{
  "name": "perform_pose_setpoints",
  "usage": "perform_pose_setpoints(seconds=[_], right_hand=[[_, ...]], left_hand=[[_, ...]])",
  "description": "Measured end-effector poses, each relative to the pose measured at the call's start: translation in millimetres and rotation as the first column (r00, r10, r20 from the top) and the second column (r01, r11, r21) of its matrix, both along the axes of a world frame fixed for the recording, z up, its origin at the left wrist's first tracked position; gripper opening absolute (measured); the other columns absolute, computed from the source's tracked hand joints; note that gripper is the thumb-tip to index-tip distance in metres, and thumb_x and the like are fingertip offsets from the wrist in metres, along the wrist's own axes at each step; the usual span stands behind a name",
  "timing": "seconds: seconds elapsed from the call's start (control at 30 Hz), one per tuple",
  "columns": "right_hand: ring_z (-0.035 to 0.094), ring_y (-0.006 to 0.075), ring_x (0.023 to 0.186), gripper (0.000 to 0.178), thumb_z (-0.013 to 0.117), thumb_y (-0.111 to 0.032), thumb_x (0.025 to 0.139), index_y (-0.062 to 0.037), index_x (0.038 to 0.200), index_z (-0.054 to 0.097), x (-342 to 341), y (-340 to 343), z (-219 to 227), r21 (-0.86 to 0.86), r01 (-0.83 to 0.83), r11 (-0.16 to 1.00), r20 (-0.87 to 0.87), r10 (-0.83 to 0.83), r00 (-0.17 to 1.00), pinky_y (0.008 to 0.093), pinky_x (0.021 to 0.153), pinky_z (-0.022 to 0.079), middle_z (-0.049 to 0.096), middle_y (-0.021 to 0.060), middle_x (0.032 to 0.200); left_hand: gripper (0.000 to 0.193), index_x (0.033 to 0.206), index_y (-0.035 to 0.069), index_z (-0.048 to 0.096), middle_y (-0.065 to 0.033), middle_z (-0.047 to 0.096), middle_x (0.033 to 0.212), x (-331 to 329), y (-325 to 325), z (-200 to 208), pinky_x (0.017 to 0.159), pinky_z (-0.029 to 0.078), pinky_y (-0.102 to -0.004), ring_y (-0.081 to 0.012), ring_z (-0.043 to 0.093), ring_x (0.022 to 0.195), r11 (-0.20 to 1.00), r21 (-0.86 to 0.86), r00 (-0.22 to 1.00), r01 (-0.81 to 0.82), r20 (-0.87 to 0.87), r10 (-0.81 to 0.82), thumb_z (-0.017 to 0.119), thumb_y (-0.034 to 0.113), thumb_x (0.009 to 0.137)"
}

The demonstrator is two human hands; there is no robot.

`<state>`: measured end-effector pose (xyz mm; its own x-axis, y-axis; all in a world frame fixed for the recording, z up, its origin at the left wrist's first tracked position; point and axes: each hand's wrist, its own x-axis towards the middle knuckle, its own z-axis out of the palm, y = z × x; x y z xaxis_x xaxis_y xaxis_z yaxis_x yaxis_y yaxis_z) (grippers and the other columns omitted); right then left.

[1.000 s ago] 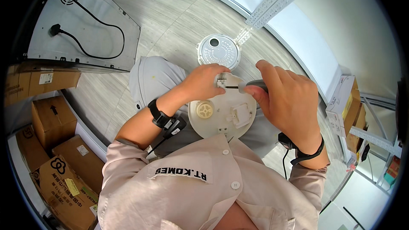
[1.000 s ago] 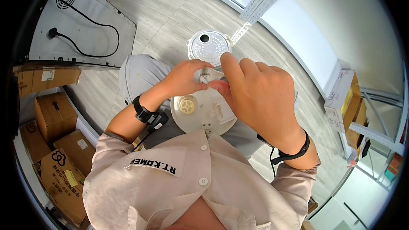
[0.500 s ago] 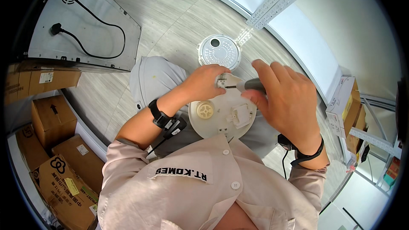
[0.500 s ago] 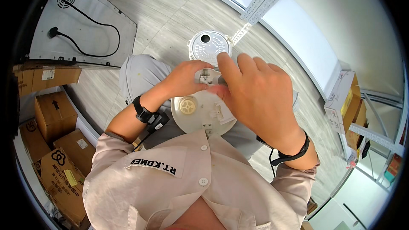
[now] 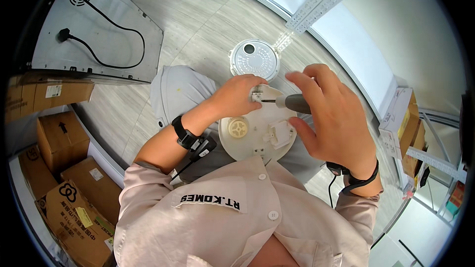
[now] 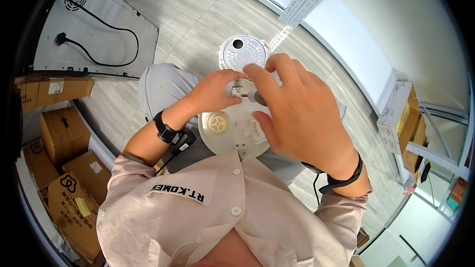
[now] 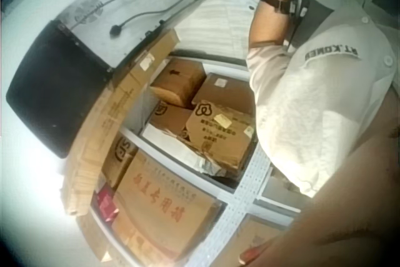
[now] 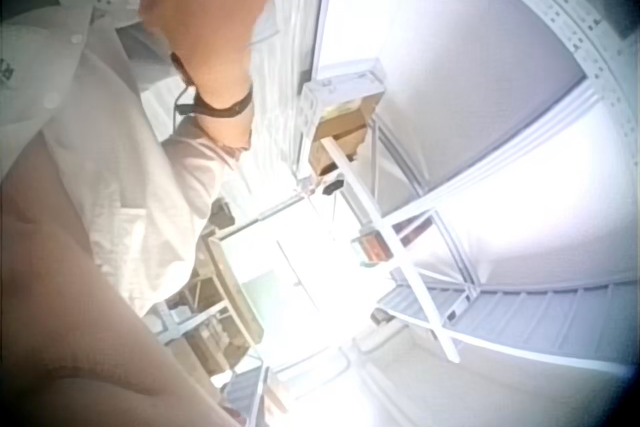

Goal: The person assembles a white plastic appliance by hand, using a screwdriver to tighten screws on the base. They then place the assembled unit onto a white shelf.

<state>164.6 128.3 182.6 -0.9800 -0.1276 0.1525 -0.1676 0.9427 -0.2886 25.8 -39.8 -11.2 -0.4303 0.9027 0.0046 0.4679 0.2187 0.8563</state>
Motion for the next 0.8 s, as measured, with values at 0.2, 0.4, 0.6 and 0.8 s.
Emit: perform_pose_setpoints(seconds=[0.2,0.4,0.6,0.8], right_hand=[[0.064,0.0335,0.076,0.051,0.083,-0.015,0.077,-0.0101,0.123,0.062,3,4,-6,-0.019,0.019,1.000,0.047,-0.018,0.999,0.0416,0.064,0.049,0.064,0.0093,0.095],[0.059,0.0230,0.059,0.033,0.083,-0.026,0.083,-0.0086,0.104,0.063,-3,1,-11,0.164,-0.038,0.986,-0.056,0.047,0.997,0.0364,0.053,0.043,0.056,0.0044,0.083],[0.061,0.0242,0.060,0.032,0.083,-0.030,0.085,-0.0084,0.098,0.063,-2,3,-24,0.087,-0.002,0.996,-0.061,0.007,0.998,0.0361,0.052,0.044,0.058,0.0043,0.078],[0.062,0.0270,0.063,0.030,0.087,-0.027,0.079,-0.0107,0.095,0.068,-1,18,-21,-0.080,0.014,0.997,-0.099,-0.022,0.995,0.0380,0.054,0.044,0.063,0.0034,0.077]], left_hand=[[0.055,0.126,-0.002,0.068,-0.0212,0.072,0.119,0,0,-3,0.099,0.055,-0.0458,-0.0397,0.068,0.112,1.000,0.014,1.000,0.014,-0.022,-0.013,0.083,0.011,0.074],[0.061,0.131,-0.003,0.067,-0.0225,0.072,0.125,1,1,2,0.103,0.053,-0.0458,-0.0398,0.067,0.117,0.998,-0.050,0.999,0.031,-0.024,-0.032,0.083,0.012,0.075],[0.060,0.131,-0.003,0.066,-0.0228,0.071,0.125,0,2,-8,0.103,0.053,-0.0457,-0.0391,0.067,0.118,0.998,-0.044,0.998,0.049,-0.023,-0.050,0.084,0.012,0.075],[0.055,0.130,0.003,0.067,-0.0180,0.072,0.123,0,-2,-7,0.101,0.054,-0.0433,-0.0366,0.068,0.117,0.999,-0.036,0.999,-0.010,0.045,0.011,0.085,0.017,0.080]])
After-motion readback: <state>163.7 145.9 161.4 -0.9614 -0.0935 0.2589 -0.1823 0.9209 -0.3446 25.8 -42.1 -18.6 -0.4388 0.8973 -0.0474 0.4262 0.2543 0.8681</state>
